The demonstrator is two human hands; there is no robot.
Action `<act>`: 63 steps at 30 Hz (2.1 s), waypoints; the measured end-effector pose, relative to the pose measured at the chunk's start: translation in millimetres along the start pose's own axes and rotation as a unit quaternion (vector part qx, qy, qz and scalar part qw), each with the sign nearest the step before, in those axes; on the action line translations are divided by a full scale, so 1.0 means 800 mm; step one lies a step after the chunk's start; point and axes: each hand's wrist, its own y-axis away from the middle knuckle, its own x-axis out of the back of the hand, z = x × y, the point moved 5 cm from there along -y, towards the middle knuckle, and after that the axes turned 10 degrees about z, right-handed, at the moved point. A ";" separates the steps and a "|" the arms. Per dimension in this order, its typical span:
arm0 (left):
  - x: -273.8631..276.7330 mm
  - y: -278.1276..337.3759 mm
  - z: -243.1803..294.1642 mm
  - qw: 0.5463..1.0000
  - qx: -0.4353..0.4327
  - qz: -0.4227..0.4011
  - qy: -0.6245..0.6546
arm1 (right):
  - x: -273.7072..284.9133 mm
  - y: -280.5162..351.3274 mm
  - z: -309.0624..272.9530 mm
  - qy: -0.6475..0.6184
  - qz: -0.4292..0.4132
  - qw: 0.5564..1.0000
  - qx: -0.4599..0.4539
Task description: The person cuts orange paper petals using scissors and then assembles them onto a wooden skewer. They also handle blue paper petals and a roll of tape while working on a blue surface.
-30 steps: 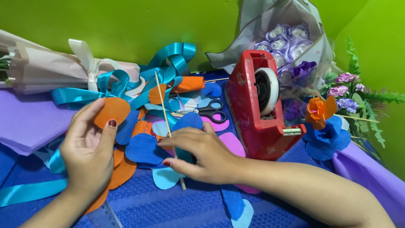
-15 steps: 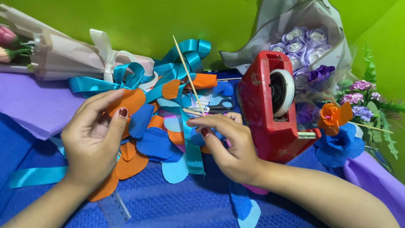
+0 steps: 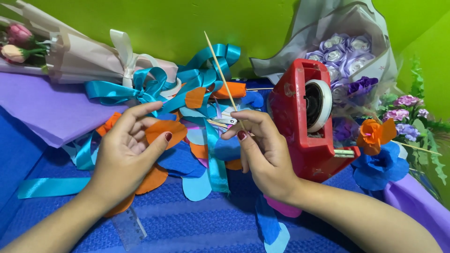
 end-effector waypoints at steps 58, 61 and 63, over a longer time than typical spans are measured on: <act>0.001 -0.026 -0.026 0.961 0.135 0.107 0.217 | -0.027 -0.003 0.021 0.295 -0.094 0.947 0.090; 0.000 -0.025 -0.019 0.963 0.126 0.098 0.218 | -0.027 -0.004 0.018 0.301 -0.098 0.944 0.097; 0.001 -0.027 -0.024 0.963 0.124 0.094 0.218 | -0.026 -0.005 0.017 0.311 -0.097 0.939 0.110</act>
